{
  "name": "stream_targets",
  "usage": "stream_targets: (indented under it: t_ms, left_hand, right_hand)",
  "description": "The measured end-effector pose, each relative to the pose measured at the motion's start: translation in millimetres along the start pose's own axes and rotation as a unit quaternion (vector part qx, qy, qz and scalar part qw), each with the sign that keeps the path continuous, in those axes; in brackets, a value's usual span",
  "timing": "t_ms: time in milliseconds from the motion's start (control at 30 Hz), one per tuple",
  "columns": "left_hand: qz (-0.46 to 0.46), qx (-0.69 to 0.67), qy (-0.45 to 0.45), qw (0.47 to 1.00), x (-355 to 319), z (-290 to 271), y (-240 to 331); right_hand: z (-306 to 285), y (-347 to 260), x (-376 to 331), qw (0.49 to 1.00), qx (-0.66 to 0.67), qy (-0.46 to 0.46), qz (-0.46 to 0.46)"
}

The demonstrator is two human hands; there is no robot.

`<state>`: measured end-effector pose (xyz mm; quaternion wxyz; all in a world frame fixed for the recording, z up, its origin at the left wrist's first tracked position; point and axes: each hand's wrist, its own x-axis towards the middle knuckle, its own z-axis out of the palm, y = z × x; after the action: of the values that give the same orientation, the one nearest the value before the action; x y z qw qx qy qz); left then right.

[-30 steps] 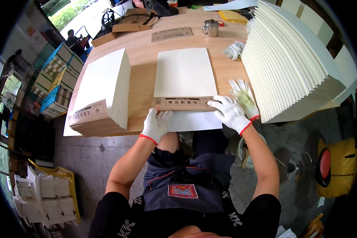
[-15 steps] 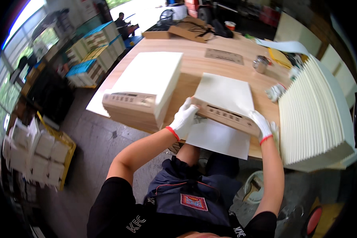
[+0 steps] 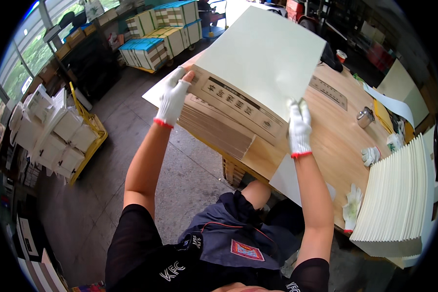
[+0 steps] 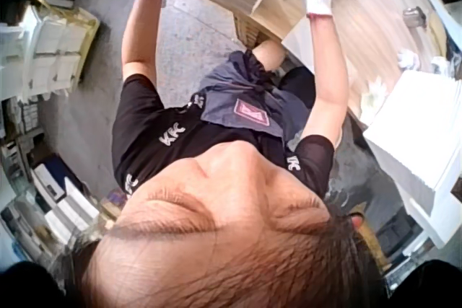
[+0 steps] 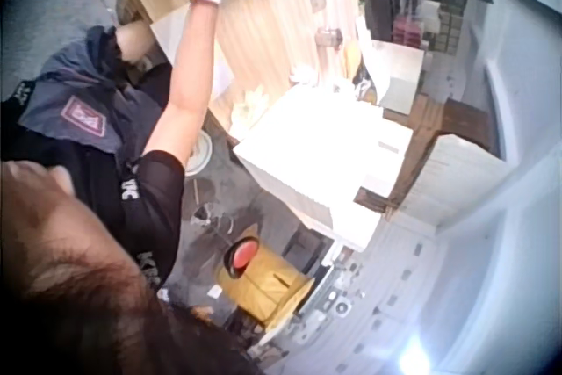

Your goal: The person applies a white substance to the edges of a stack of white cardboard sheets using a brush. They then fold the sheets into box shapes and stack them on the table. The process involves repetitive folding and stacking of the cardboard pieces.

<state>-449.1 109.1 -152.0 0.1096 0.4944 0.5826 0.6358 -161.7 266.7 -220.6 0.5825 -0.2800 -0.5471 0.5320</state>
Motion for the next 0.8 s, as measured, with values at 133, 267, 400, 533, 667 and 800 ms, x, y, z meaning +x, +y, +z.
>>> stream_targets:
  t_ms: [133, 267, 400, 533, 667, 800]
  left_hand:
    - [-0.136, 0.235, -0.006, 0.962, 15.4, -26.5, -54.0]
    - [-0.152, 0.279, -0.057, 0.946, 10.8, -33.9, -88.5]
    - [-0.157, 0.253, -0.050, 0.953, 8.2, -29.8, -88.0]
    - [-0.131, 0.230, -0.064, 0.962, 11.1, -26.3, -85.9]
    - [-0.022, 0.339, -0.012, 0.940, 39.2, -107.4, -185.5]
    - [0.229, 0.397, -0.087, 0.885, 30.3, 34.5, -19.7]
  right_hand:
    - [25.6, 5.7, 14.1, 0.921, -0.379, -0.070, 0.054]
    - [25.0, -2.0, 6.8, 0.856, -0.500, -0.101, 0.080]
    - [26.3, -7.1, -0.2, 0.843, -0.525, -0.098, 0.059]
    - [22.2, -13.9, -5.9, 0.843, -0.531, -0.081, 0.020]
    - [37.4, -18.4, -9.0, 0.870, -0.481, -0.110, -0.008]
    - [-17.3, -34.7, -31.2, 0.896, -0.428, -0.084, -0.088]
